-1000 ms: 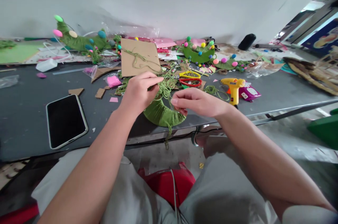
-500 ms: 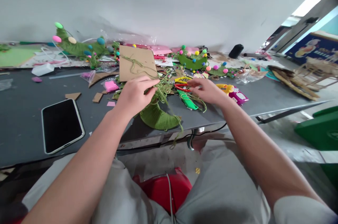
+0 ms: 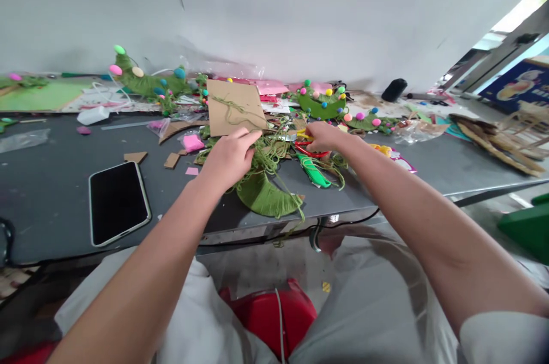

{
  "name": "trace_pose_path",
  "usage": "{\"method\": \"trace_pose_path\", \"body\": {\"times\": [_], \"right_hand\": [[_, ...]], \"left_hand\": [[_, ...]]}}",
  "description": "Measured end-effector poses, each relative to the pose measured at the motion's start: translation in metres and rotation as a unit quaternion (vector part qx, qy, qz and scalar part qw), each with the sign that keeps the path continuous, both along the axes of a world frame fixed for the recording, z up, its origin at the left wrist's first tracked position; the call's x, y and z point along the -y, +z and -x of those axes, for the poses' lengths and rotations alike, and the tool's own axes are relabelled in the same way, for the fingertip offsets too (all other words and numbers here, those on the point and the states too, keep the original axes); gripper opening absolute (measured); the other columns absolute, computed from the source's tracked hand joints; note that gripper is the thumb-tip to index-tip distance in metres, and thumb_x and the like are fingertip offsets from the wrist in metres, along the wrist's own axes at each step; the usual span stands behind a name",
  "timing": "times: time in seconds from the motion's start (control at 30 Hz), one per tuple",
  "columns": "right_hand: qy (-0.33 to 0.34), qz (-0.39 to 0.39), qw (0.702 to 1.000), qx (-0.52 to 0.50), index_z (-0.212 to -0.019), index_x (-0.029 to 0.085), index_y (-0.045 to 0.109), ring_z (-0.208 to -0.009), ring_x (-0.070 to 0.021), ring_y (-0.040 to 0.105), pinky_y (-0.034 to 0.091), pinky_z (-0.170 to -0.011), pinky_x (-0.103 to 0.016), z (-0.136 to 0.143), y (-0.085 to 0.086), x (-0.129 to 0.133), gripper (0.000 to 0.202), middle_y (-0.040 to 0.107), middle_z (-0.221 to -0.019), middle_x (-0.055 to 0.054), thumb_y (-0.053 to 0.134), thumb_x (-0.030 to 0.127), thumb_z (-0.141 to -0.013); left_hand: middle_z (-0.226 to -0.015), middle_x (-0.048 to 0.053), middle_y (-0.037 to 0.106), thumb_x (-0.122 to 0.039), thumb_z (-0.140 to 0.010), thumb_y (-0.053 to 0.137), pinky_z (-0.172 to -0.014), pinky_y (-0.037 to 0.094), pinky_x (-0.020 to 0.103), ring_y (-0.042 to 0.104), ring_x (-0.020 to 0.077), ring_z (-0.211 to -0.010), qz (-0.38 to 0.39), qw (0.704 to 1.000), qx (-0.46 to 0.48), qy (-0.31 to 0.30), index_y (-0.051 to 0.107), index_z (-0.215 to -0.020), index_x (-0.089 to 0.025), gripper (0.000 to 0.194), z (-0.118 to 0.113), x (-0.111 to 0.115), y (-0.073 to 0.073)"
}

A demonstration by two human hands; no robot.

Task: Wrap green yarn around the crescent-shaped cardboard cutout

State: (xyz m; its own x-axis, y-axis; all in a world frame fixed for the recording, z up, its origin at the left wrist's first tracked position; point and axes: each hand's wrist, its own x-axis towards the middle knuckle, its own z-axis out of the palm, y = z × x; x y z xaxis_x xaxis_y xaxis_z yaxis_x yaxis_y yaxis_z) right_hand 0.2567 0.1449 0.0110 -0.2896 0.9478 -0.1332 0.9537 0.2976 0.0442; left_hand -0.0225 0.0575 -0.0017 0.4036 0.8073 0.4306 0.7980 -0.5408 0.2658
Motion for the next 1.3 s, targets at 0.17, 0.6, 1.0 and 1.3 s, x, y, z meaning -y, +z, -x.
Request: {"method": "trace_pose_path", "body": {"times": [0.17, 0.6, 1.0, 1.3], "right_hand": [[-0.017, -0.045, 0.999, 0.005, -0.108, 0.014, 0.061, -0.097, -0.0305, 0.063, 0.044, -0.072, -0.034, -0.016, 0.026, 0.007, 0.040, 0.066, -0.115, -0.019, 0.072, 0.036, -0.078], [0.026, 0.016, 0.995, -0.097, -0.092, 0.017, 0.066, -0.073, -0.0208, 0.056, 0.041, -0.066, -0.038, -0.045, 0.074, 0.054, 0.040, 0.069, -0.089, -0.011, 0.072, 0.055, -0.080], [0.080, 0.029, 0.995, -0.049, -0.071, 0.020, 0.062, -0.066, -0.0175, 0.053, 0.035, -0.059, -0.033, 0.009, 0.084, 0.067, 0.031, 0.062, -0.071, -0.004, 0.070, 0.049, -0.080], [0.089, 0.027, 0.995, -0.037, -0.071, 0.020, 0.063, -0.067, -0.0180, 0.055, 0.038, -0.060, -0.034, 0.012, 0.085, 0.068, 0.028, 0.065, -0.073, -0.005, 0.071, 0.046, -0.079]], "left_hand": [[-0.105, 0.010, 0.075, -0.014, -0.084, 0.055, -0.081, 0.052, 0.037, 0.070, 0.0287, -0.094, 0.034, 0.996, 0.023, 0.085, 0.068, -0.112, -0.018, 0.030, 0.000, -0.002, -0.001], [-0.086, 0.010, 0.078, -0.014, -0.077, 0.055, -0.075, 0.053, 0.038, 0.070, 0.0284, -0.080, -0.011, 0.993, 0.020, 0.119, 0.074, -0.085, -0.019, 0.020, 0.001, -0.018, -0.013], [-0.099, 0.011, 0.077, -0.011, -0.080, 0.056, -0.082, 0.054, 0.037, 0.071, 0.0271, -0.092, -0.032, 0.998, 0.044, 0.045, 0.072, -0.089, -0.018, 0.020, 0.006, -0.015, -0.008], [-0.097, 0.011, 0.077, -0.011, -0.079, 0.055, -0.081, 0.055, 0.036, 0.071, 0.0266, -0.092, -0.046, 0.997, 0.046, 0.033, 0.071, -0.086, -0.018, 0.019, 0.006, -0.015, -0.007]]}}
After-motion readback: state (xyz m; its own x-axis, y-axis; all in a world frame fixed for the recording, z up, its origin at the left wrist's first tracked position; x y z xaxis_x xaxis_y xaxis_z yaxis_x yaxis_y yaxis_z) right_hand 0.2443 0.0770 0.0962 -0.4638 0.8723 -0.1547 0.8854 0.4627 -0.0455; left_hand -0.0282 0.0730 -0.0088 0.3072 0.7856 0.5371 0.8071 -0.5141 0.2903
